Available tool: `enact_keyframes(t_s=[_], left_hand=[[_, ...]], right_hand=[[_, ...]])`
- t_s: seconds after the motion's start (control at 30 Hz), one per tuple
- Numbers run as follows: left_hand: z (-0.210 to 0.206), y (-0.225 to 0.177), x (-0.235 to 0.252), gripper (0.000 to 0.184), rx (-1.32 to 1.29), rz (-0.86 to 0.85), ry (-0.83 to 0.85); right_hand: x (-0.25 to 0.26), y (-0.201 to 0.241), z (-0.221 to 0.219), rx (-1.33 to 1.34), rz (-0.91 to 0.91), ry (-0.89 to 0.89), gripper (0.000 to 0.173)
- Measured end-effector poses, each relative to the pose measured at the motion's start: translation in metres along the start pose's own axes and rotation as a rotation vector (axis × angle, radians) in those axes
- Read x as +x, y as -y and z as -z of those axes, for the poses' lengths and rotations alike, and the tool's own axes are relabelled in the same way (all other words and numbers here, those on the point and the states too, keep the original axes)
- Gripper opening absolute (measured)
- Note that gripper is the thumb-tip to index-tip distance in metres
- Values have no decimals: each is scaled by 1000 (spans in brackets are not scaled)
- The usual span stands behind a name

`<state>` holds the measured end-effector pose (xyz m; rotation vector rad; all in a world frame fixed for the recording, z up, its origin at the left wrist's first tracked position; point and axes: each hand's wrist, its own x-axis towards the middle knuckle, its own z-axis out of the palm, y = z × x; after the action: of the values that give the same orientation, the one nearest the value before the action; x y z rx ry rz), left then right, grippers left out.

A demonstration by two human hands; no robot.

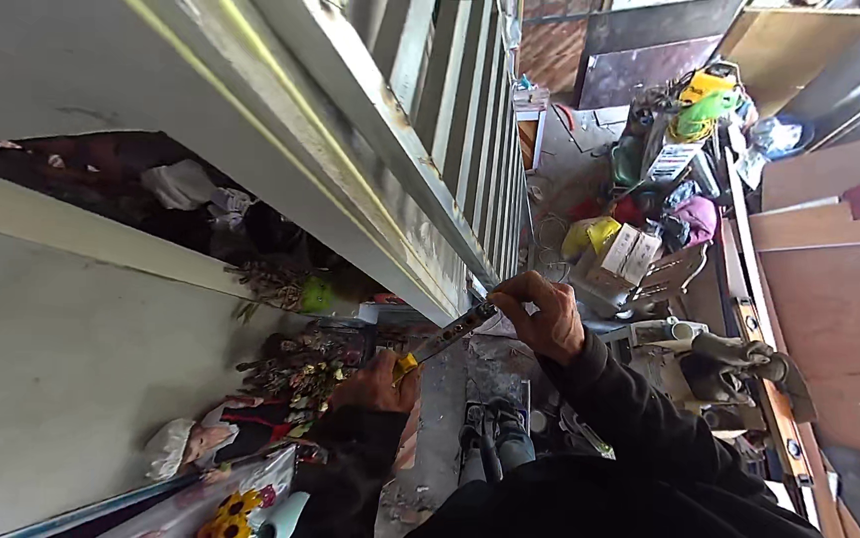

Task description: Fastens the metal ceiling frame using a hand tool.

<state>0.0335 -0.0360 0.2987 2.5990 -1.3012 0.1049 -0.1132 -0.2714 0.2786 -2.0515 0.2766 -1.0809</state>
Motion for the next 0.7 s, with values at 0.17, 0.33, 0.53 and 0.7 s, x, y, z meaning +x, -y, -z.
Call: enact_keyframes(t_s=[0.17,0.33,0.53,0.7], left_hand=[[18,7,0,45,57,-5,-159],[57,3,10,53,-179,73,-119],[85,-14,40,48,-325,-29,-320],[110,-2,62,47,-386,-117,-416]], right_hand=[[36,22,-4,-162,206,127,15],[41,23,-12,61,-35,-33,69],[23,26,-84,384,-85,214,44],[52,10,-65,308,38,158,38]])
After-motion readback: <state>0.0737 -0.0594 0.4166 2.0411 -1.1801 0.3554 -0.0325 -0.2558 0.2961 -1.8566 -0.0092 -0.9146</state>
